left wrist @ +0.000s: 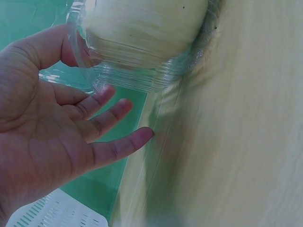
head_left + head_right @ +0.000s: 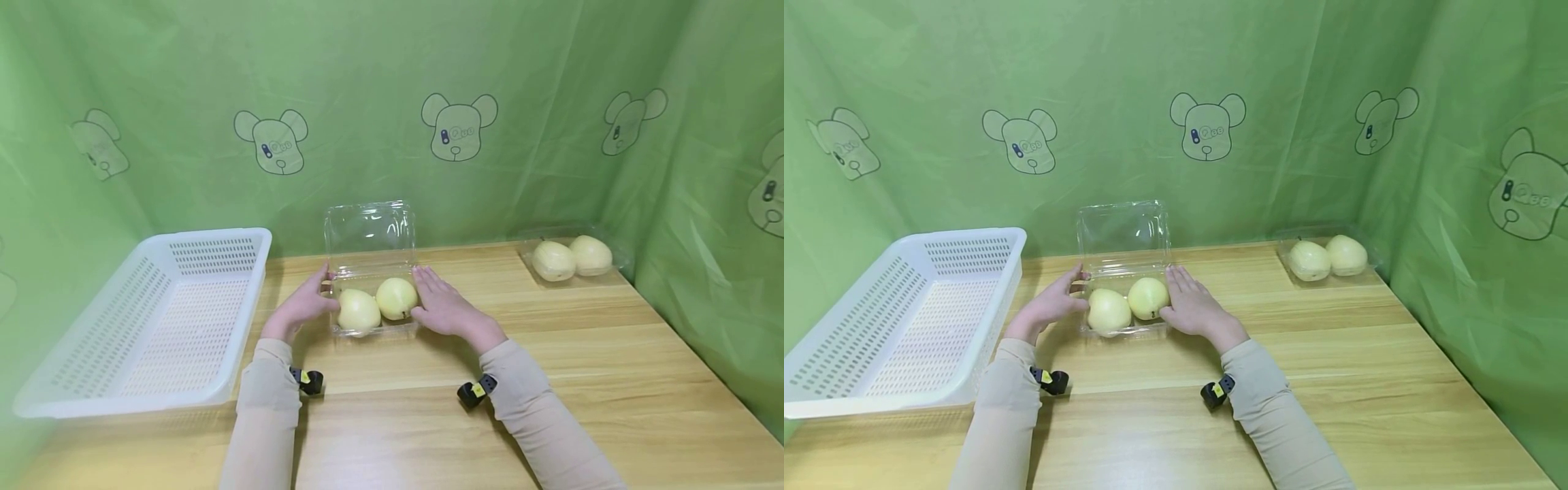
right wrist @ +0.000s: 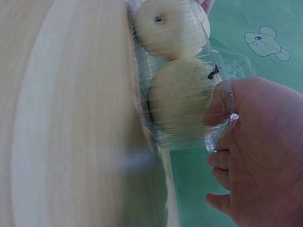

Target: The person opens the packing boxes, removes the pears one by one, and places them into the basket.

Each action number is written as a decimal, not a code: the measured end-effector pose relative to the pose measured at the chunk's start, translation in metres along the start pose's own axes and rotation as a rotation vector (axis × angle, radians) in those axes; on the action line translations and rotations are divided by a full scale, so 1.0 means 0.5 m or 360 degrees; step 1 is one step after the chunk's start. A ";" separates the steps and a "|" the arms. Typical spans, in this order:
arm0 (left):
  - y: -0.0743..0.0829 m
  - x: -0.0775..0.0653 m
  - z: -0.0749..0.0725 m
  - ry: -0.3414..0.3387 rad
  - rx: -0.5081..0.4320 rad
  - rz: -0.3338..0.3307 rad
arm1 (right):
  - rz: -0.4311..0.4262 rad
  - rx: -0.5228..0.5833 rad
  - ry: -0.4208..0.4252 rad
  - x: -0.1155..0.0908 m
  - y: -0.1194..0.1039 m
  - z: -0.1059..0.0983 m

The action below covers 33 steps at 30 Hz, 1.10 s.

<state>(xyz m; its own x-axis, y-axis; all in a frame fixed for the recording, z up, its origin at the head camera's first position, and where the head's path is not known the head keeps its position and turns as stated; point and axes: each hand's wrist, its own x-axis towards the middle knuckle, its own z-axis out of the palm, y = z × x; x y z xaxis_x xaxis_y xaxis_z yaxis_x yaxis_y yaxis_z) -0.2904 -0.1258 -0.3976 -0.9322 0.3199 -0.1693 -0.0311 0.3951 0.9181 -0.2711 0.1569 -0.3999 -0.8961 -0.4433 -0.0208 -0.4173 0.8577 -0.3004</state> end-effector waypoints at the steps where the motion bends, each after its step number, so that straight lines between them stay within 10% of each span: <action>1: 0.000 0.000 0.000 0.0001 0.0002 -0.0003 | 0.0000 -0.0001 0.0000 0.000 0.000 0.000; 33: 0.002 -0.002 -0.006 -0.0023 -0.0007 -0.0024 | 0.0008 0.0013 -0.0001 0.002 -0.004 -0.003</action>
<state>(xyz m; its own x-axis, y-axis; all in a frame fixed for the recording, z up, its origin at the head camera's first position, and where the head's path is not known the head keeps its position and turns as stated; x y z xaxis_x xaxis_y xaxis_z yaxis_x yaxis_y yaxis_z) -0.2905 -0.1285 -0.3953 -0.9263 0.3263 -0.1884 -0.0468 0.3965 0.9168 -0.2716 0.1551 -0.3979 -0.8983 -0.4388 -0.0228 -0.4113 0.8579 -0.3080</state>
